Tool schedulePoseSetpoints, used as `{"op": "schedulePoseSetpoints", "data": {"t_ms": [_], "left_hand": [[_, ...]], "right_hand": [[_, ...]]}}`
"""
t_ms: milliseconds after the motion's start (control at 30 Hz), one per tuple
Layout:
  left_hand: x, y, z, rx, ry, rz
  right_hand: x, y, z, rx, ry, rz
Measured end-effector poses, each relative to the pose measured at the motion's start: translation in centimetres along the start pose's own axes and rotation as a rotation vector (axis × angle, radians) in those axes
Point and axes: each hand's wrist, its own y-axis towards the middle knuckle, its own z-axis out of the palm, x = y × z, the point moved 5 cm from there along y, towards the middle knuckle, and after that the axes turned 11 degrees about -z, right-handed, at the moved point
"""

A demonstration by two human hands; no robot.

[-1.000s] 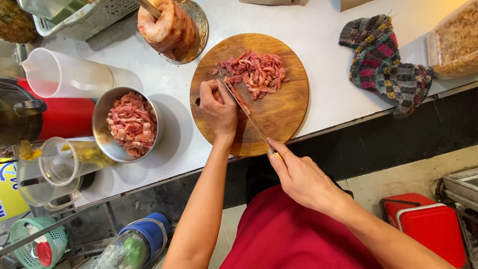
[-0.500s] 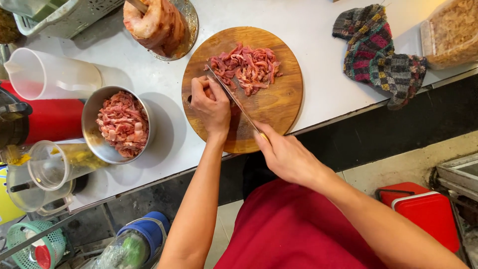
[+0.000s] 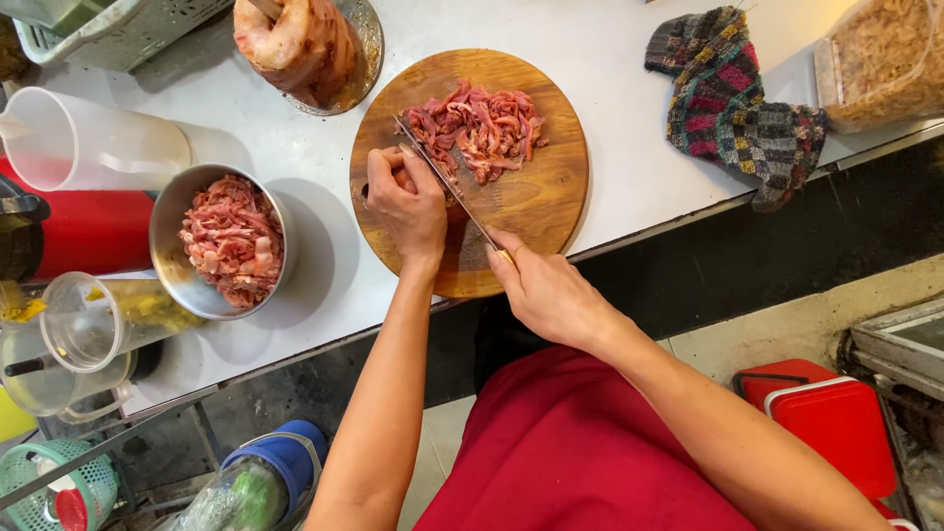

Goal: Slicing a roll of cooked meat on a wooden cutting board with a large knife and placing it into a metal bowl.

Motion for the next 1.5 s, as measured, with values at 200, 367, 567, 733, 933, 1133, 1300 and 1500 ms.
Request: {"op": "schedulePoseSetpoints", "data": {"t_ms": [200, 367, 567, 733, 933, 1133, 1300, 1500], "left_hand": [[0.6, 0.0, -0.4, -0.022, -0.02, -0.015], [0.5, 0.2, -1.0, 0.045, -0.113, -0.117], [1.2, -0.7, -2.9, 0.005, 0.166, 0.038], [-1.5, -1.4, -4.0, 0.204, 0.169, -0.1], [3.3, -0.7, -5.9, 0.365, -0.459, -0.548], [5.2, 2.9, -8.1, 0.341, -0.594, -0.603], [3.7, 4.4, -4.4, 0.688, -0.42, -0.477], [0.5, 5.8, -0.9, 0.952, -0.033, 0.004]], "right_hand": [[0.4, -4.1, -2.5, 0.078, 0.065, 0.229], [0.3, -4.1, -3.7, -0.059, 0.031, 0.25], [-0.1, -3.9, -4.1, -0.172, 0.035, 0.154], [0.9, -2.6, -3.4, -0.202, 0.05, 0.105], [2.8, -0.4, -1.9, -0.155, 0.047, 0.04], [1.3, 0.2, 1.9, 0.131, 0.457, 0.285], [0.4, -1.4, 0.0, -0.173, 0.461, 0.386], [2.8, -2.4, -0.1, -0.23, 0.284, 0.37]]}}
